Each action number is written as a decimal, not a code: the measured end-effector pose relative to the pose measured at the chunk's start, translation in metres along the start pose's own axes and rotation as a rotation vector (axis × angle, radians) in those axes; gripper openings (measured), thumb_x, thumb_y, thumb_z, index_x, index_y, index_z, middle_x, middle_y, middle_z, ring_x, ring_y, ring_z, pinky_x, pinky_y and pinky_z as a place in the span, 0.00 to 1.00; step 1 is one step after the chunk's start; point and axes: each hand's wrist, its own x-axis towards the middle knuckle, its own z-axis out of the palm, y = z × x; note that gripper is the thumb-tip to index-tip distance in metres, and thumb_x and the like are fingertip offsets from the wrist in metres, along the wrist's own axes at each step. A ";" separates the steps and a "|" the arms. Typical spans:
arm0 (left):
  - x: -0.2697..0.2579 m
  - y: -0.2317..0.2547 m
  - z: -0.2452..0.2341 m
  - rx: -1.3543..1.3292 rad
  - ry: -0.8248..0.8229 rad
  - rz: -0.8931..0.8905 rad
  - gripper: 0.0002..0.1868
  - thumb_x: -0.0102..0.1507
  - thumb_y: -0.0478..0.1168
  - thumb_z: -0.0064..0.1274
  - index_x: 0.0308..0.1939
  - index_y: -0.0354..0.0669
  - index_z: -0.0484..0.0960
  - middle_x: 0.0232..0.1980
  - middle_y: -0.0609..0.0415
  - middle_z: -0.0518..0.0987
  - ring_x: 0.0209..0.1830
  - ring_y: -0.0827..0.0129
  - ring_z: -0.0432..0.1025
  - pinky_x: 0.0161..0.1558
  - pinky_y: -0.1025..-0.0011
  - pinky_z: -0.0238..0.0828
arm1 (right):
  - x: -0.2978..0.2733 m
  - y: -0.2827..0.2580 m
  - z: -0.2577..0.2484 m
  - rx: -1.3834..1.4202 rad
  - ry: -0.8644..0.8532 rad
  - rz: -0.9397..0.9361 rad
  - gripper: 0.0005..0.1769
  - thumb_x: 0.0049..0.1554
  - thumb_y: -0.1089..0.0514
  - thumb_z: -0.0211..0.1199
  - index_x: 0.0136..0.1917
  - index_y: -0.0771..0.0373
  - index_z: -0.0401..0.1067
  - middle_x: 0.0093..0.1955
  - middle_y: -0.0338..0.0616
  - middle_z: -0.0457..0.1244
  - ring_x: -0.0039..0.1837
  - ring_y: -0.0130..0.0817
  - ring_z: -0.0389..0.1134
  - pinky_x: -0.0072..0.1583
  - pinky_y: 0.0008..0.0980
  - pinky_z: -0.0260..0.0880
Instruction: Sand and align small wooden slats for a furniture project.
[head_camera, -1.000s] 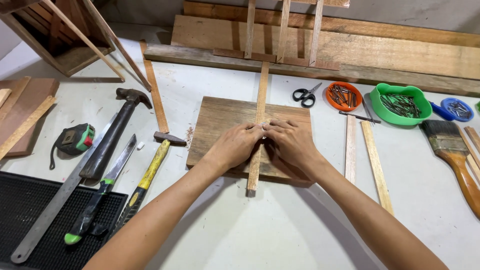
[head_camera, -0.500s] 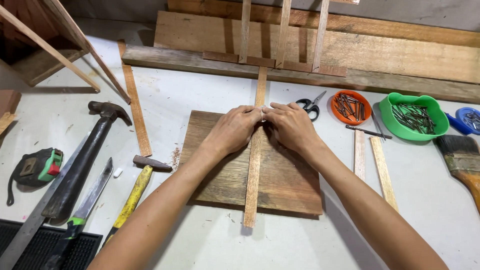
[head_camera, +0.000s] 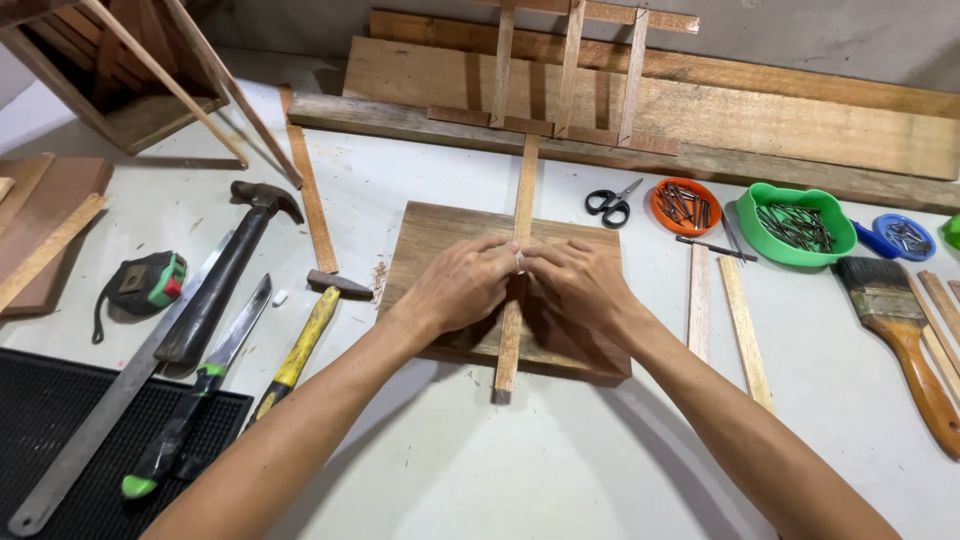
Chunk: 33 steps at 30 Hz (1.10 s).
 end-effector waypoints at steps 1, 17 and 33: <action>-0.010 0.008 -0.002 0.005 0.003 -0.002 0.14 0.64 0.37 0.53 0.51 0.34 0.82 0.56 0.39 0.82 0.63 0.49 0.73 0.66 0.51 0.66 | -0.004 -0.012 -0.005 0.000 0.004 -0.005 0.14 0.57 0.58 0.65 0.57 0.56 0.77 0.62 0.37 0.70 0.62 0.35 0.72 0.61 0.35 0.71; -0.033 0.047 -0.009 0.093 -0.155 -0.034 0.08 0.70 0.34 0.42 0.46 0.36 0.77 0.55 0.39 0.82 0.57 0.53 0.78 0.54 0.59 0.80 | -0.025 -0.046 -0.004 -0.056 -0.133 0.073 0.18 0.51 0.57 0.70 0.56 0.55 0.78 0.62 0.36 0.70 0.67 0.33 0.68 0.64 0.36 0.67; 0.056 -0.046 0.039 0.026 -0.126 -0.190 0.08 0.70 0.37 0.43 0.43 0.37 0.76 0.58 0.40 0.80 0.50 0.50 0.80 0.49 0.57 0.80 | 0.034 0.058 0.035 -0.014 -0.084 0.155 0.17 0.50 0.61 0.69 0.54 0.59 0.80 0.60 0.41 0.71 0.67 0.37 0.68 0.62 0.39 0.69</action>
